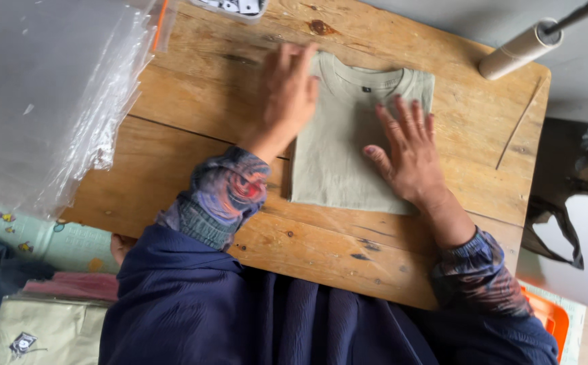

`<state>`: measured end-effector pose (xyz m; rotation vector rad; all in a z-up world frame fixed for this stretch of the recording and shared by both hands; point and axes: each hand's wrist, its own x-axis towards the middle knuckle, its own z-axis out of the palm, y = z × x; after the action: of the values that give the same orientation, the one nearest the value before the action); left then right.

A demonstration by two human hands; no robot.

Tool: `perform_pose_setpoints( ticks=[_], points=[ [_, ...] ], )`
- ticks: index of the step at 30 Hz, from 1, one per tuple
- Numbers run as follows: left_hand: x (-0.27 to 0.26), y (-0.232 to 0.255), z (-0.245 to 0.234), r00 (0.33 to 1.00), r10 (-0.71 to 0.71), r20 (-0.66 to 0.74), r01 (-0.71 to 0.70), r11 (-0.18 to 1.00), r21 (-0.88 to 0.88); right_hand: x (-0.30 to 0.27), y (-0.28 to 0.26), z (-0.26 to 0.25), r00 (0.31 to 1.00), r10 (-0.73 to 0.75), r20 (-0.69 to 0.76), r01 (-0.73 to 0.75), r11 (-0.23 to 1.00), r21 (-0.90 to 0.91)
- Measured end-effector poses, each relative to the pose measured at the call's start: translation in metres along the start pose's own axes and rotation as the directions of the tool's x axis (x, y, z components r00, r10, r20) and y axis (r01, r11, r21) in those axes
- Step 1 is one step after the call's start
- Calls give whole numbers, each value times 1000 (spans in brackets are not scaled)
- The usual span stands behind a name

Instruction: The person uses a lint roller on a green t-shirt, folds it, and then attaches a clothing tag to the neckline by hand.

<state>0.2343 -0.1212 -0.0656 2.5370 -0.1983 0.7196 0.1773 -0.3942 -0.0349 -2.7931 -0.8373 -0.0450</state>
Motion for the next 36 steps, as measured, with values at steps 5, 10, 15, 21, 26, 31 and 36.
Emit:
perform_pose_setpoints(
  ticks=[5, 10, 15, 21, 26, 31, 36],
  points=[
    [-16, 53, -23, 927, -2, 374, -57, 988, 146, 12, 5, -4, 996, 84, -42, -86, 995, -44],
    [-25, 63, -40, 811, -47, 583, -4, 996, 85, 5, 1, -4, 954, 267, 138, -272, 962, 12],
    [-41, 72, -24, 815, 38, 578, -90, 994, 62, -2, -16, 3, 967, 180, 178, -174, 984, -48],
    [-52, 63, 9, 864, 44, 502, -97, 992, 80, 28, -17, -22, 996, -79, -39, 70, 979, -192],
    [-48, 68, -13, 782, 35, 622, -138, 984, 117, 127, -73, -64, 901, -399, -169, 364, 908, -206],
    [-44, 73, -34, 730, 8, 683, -150, 977, 149, 261, -80, -26, 859, -486, -158, 438, 860, -262],
    [-36, 72, -40, 628, 25, 778, -247, 954, 169, 333, -103, 9, 978, -187, 90, 205, 932, -298]
  ],
)
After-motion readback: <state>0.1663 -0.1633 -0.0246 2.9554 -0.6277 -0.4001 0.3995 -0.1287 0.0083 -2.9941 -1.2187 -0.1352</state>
